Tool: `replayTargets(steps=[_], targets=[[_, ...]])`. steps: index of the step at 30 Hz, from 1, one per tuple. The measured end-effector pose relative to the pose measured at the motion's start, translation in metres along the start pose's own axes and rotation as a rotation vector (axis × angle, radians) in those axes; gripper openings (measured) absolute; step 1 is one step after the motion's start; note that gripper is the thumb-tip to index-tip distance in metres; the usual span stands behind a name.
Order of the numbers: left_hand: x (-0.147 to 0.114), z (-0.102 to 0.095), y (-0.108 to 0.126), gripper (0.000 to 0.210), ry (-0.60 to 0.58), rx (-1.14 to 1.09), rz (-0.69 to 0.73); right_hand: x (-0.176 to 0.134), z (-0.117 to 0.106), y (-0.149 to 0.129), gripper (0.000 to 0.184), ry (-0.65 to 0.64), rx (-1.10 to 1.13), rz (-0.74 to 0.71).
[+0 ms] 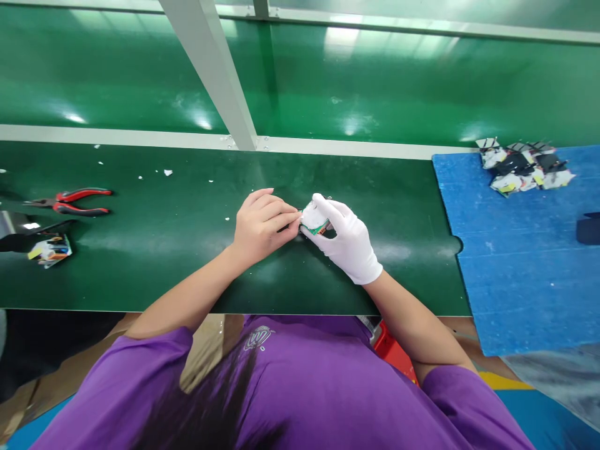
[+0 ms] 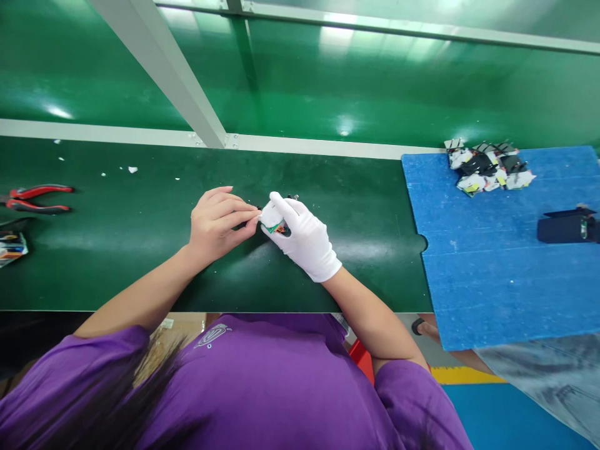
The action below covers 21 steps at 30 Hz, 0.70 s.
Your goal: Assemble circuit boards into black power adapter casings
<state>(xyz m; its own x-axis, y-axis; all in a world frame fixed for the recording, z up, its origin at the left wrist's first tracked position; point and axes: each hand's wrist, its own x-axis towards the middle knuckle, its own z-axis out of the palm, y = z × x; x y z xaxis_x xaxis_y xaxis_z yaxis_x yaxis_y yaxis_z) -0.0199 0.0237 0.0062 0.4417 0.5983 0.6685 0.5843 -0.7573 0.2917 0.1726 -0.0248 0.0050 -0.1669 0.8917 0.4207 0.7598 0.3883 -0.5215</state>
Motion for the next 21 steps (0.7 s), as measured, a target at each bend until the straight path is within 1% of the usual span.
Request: replayTargets(steps=[5,9,12,13,16,21], targets=[[0.002,-0.001,0.001,0.006,0.05,-0.032,0.021,0.001,-0.001,0.0,0.047,-0.014,0.023,0.051],[0.0,-0.001,0.001,0.003,0.033,0.005,0.01,0.0,0.0,0.0,0.046,0.019,-0.011,-0.004],[-0.001,-0.001,0.002,0.006,0.042,-0.003,0.034,0.0,0.001,0.0,0.044,0.052,-0.04,-0.039],[-0.001,-0.001,0.003,0.006,0.043,-0.017,0.022,0.0,0.001,-0.001,0.043,0.053,-0.048,-0.04],[0.001,-0.002,0.005,0.007,0.008,-0.091,-0.079,0.0,0.001,-0.001,0.044,0.034,-0.037,-0.029],[0.005,-0.007,0.011,0.009,-0.044,-0.316,-0.264,0.0,0.001,-0.003,0.045,0.031,0.008,0.01]])
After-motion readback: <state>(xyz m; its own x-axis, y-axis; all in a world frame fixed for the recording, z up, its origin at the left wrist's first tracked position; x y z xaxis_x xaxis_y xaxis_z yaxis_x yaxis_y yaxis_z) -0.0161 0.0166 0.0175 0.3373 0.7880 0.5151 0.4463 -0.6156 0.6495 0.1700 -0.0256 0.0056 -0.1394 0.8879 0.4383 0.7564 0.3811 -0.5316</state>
